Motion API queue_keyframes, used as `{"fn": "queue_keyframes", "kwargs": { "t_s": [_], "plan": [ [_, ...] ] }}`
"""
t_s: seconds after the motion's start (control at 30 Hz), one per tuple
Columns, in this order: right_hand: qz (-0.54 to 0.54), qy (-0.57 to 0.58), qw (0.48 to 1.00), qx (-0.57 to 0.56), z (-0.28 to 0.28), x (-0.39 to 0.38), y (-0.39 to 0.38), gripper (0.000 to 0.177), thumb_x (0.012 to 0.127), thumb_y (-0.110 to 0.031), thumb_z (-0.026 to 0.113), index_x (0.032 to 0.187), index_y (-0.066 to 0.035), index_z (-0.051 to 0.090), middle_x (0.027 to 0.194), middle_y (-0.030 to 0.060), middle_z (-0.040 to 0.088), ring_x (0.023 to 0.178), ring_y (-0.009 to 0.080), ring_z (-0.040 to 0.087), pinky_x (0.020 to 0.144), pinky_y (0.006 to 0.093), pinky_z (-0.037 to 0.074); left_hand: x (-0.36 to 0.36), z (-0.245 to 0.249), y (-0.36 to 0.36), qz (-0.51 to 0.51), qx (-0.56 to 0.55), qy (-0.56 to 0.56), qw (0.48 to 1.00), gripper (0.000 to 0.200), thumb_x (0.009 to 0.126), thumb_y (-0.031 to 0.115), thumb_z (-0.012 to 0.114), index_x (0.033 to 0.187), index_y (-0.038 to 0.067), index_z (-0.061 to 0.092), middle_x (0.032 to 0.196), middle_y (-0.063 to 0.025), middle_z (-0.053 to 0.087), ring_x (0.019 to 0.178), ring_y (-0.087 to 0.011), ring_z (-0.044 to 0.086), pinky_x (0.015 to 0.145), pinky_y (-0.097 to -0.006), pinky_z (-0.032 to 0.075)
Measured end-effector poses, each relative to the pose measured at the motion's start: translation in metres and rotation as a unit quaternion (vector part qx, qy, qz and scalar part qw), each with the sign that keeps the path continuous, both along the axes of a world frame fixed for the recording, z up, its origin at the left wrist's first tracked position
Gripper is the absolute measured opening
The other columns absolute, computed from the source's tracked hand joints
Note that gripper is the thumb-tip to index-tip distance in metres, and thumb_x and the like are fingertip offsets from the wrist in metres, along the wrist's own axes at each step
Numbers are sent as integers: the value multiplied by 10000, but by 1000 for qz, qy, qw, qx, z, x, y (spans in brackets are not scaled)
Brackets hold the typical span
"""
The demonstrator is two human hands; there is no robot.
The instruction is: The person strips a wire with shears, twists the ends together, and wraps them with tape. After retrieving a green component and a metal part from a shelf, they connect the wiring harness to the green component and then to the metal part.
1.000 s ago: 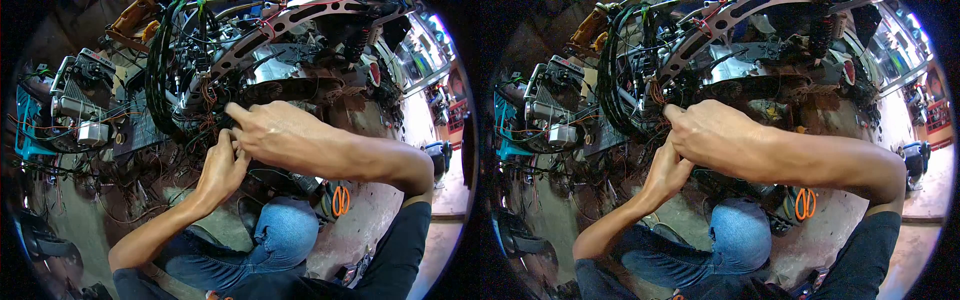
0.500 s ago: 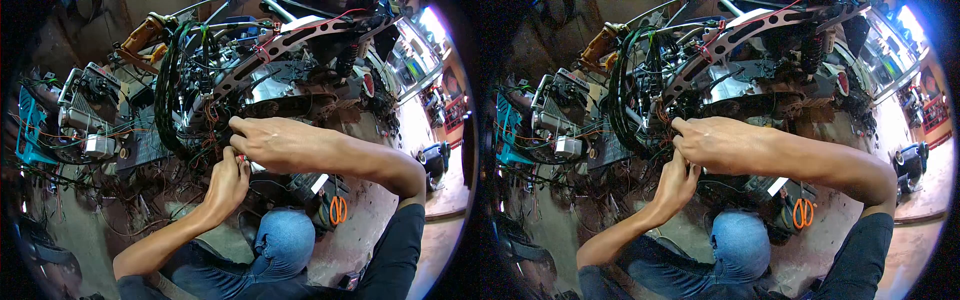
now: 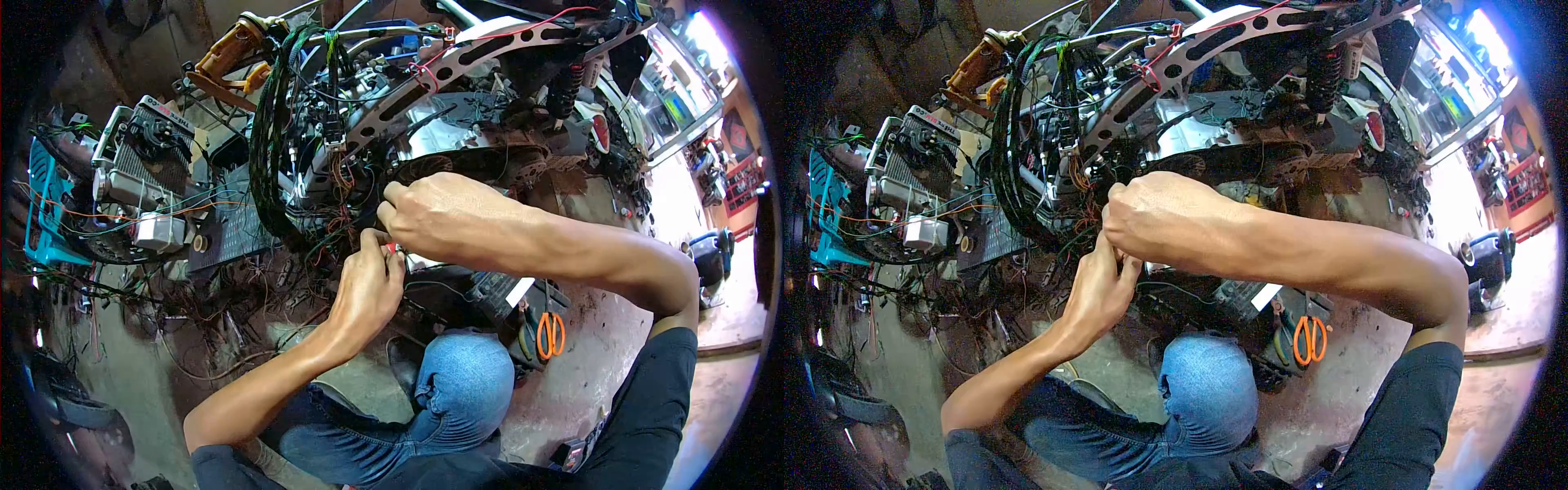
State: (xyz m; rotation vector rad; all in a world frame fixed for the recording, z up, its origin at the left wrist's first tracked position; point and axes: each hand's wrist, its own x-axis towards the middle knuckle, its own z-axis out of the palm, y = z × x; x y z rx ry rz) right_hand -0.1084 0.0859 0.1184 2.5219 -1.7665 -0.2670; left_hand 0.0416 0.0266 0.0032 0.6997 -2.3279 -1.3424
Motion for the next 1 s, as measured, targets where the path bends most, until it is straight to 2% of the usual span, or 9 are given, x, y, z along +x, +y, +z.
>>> {"fn": "queue_keyframes", "kwargs": {
  "t_s": [0.07, 0.17, 0.33, 0.57, 0.73, 0.83, 0.87, 0.97, 1.0],
  "plan": [
    [54, -35, 996, -60, 1, -2, 0, 193, 784, -112, 713, 871, 61, 719, 943, 199, 680, 821, 276, 706, 736, 376, 614, 0, -1, 0, -2, -17, -10, 1000, 229, 965, 36, 605, 1076, -104, 462, 893, -322, 690, 859, -502, 686, 719, -544, 541],
    [89, -19, 996, 7, 4, -9, -6, 201, 861, -98, 662, 987, 51, 613, 1026, 153, 571, 917, 281, 673, 739, 385, 600, 1, -5, 1, 5, -12, 27, 1000, 232, 967, 41, 606, 1080, -104, 464, 920, -328, 695, 867, -498, 690, 725, -538, 546],
    [39, 42, 996, 69, 8, -3, -7, 126, 853, -111, 663, 807, 2, 694, 845, 137, 656, 791, 282, 711, 667, 399, 599, 2, -1, 1, 5, 2, 6, 1000, 232, 980, 57, 598, 1104, -99, 478, 933, -323, 698, 886, -487, 700, 754, -522, 554],
    [83, 50, 995, 26, 2, -8, -6, 168, 865, -151, 658, 796, -2, 694, 850, 127, 688, 823, 292, 720, 700, 398, 591, 5, 0, 1, -5, 47, 28, 998, 264, 1000, 95, 586, 1137, -107, 483, 921, -297, 705, 886, -458, 706, 772, -504, 539],
    [39, 17, 997, 62, 19, 1, -11, 145, 750, -127, 699, 695, 7, 701, 679, 202, 693, 642, 364, 716, 579, 442, 559, 8, 2, -1, -11, 75, 28, 997, 308, 994, 128, 616, 1159, -100, 491, 864, -254, 692, 796, -408, 702, 741, -469, 526],
    [33, -2, 998, 60, 19, 0, -17, 149, 732, -122, 697, 660, 9, 702, 679, 214, 693, 638, 371, 714, 573, 442, 558, 12, 14, -5, -31, 105, -53, 993, 407, 994, 200, 641, 1256, -69, 484, 1002, -264, 730, 926, -387, 727, 851, -483, 519],
    [33, 32, 996, 80, 21, -1, -17, 161, 768, -155, 694, 698, -11, 712, 719, 183, 699, 670, 335, 719, 588, 421, 552, 13, 12, -6, -34, 90, -60, 994, 394, 994, 240, 642, 1227, -51, 516, 920, -219, 717, 825, -307, 698, 791, -447, 520],
    [49, 105, 993, 31, 2, 1, -4, 184, 818, -197, 669, 743, -37, 717, 775, 131, 683, 734, 276, 703, 638, 389, 539, 16, 12, -20, -47, 117, -90, 988, 342, 1015, 238, 608, 1213, -35, 549, 896, -183, 706, 788, -246, 659, 755, -410, 518],
    [106, 105, 987, -59, -2, 1, -3, 232, 838, -243, 670, 666, -101, 735, 703, 86, 712, 703, 248, 717, 624, 390, 547, 17, 14, -24, -58, 155, -72, 984, 298, 1040, 214, 565, 1220, -24, 563, 931, -169, 713, 784, -226, 643, 740, -380, 514]
  ]
}}
